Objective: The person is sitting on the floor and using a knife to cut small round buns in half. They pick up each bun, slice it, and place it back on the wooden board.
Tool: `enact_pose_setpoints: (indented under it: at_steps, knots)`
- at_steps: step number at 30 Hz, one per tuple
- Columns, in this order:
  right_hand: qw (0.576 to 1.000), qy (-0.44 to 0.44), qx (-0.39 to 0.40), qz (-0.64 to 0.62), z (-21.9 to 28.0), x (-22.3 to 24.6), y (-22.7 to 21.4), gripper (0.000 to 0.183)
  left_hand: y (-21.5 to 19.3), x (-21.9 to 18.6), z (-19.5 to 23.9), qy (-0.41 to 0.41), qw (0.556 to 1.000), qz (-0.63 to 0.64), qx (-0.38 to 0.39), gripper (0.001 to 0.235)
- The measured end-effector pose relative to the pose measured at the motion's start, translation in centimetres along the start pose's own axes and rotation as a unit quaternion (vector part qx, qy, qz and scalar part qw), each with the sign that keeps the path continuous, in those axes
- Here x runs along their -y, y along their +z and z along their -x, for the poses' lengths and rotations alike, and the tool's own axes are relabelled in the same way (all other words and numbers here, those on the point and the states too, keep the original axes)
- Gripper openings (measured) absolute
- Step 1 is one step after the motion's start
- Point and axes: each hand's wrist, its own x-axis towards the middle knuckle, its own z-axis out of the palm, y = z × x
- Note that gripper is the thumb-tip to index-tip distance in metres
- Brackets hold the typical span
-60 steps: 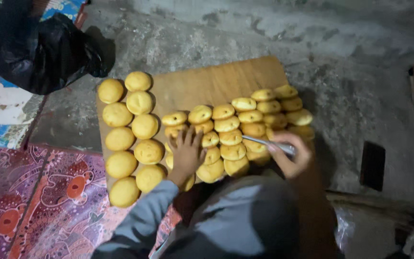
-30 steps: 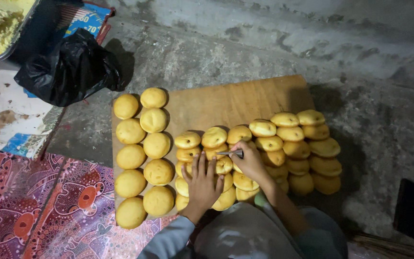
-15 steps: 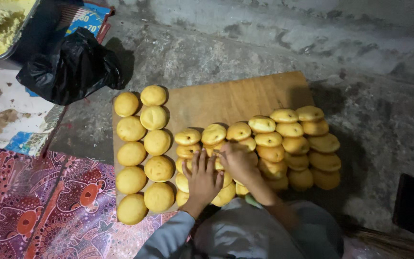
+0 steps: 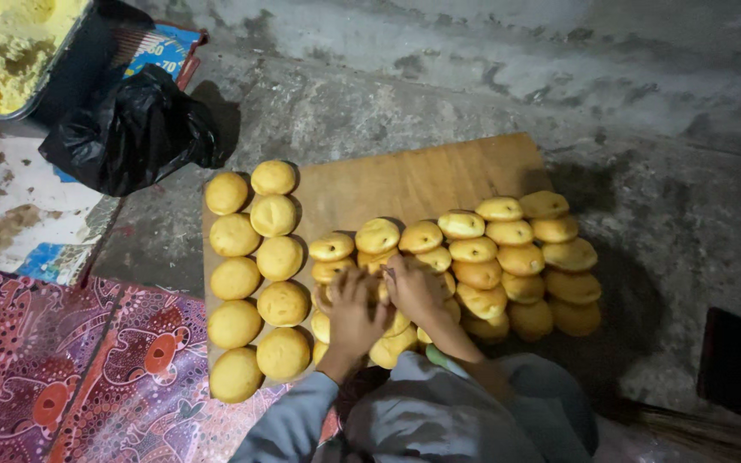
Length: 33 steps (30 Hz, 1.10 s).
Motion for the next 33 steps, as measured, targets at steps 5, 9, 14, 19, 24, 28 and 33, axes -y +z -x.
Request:
enact_pose_setpoints:
  at_steps: [5, 9, 14, 19, 24, 28, 33]
  knots:
    - [0.999, -0.023, -0.006, -0.035, 0.3, -0.6, 0.2, 0.025, -0.5, 3.6, -7.3, 0.061, 0.996, 0.007, 0.067, 0.085]
    - [0.988, -0.071, -0.069, -0.115, 0.1, -0.8, 1.1, 0.021, 2.6, 6.3, -16.9, 0.095, 0.925, -0.095, 0.354, 0.113]
    - [0.978, -0.085, -0.096, -0.163, -0.1, -1.6, 0.9, 0.022, 7.7, 8.2, -22.3, 0.177, 0.854, 0.137, 0.471, 0.125]
    - [0.978, -0.095, -0.123, -0.140, 0.0, -1.3, -0.5, 0.020, 8.4, 9.5, -22.2, 0.096, 0.808, 0.124, 0.568, 0.114]
    - [0.999, -0.034, -0.041, 0.005, 0.2, -1.6, -1.3, 0.019, 7.9, 8.8, -22.2, 0.014, 0.783, 0.104, 0.613, 0.104]
    - [0.990, -0.096, -0.092, 0.046, -0.8, -1.7, 0.7, 0.023, 8.7, 8.4, -21.4, 0.075, 0.823, 0.090, 0.556, 0.098]
    - [0.989, -0.076, -0.098, 0.082, -1.3, -1.0, 1.8, 0.029, 10.1, 8.6, -20.8, 0.194, 0.862, 0.038, 0.466, 0.101]
